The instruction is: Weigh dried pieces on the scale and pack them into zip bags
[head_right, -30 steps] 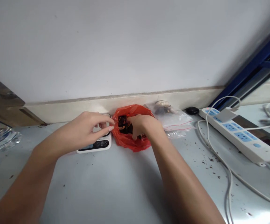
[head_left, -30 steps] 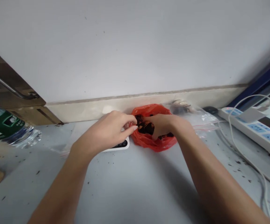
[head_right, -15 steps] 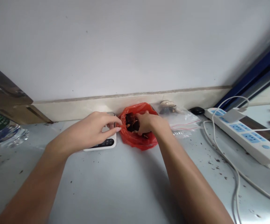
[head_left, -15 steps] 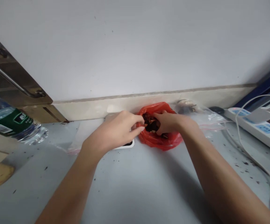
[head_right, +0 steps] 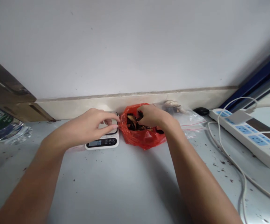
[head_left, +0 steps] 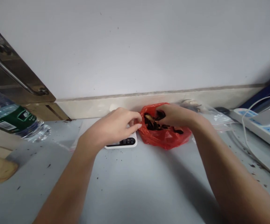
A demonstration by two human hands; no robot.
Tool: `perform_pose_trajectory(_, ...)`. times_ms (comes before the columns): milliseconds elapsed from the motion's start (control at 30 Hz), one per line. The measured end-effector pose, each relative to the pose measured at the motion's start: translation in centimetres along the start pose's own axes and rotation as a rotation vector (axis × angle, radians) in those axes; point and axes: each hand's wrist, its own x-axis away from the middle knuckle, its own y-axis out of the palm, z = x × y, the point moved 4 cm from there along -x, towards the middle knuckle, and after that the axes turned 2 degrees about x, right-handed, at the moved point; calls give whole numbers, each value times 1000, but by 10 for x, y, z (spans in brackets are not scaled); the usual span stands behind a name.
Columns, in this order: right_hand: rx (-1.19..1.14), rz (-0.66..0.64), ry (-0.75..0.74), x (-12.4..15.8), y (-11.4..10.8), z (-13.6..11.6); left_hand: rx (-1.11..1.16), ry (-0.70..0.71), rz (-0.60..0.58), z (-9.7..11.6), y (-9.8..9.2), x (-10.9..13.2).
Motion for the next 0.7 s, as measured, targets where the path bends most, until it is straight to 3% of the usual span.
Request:
perform_pose_trajectory(167, 19, 116, -78, 10, -19, -7, -33, -146, -94, -28, -16, 13)
perform_pose_trajectory(333, -166, 161, -285, 13, -25, -63, -65, -349, -105, -61, -34, 30)
perform_pose_trajectory(500, -143, 34, -308, -17, 8, -117, -73, -490, -149, -89, -36, 40)
perform_pose_trajectory(700, 30, 5, -225, -41, 43, -131, -45, -499, -202, -101, -29, 37)
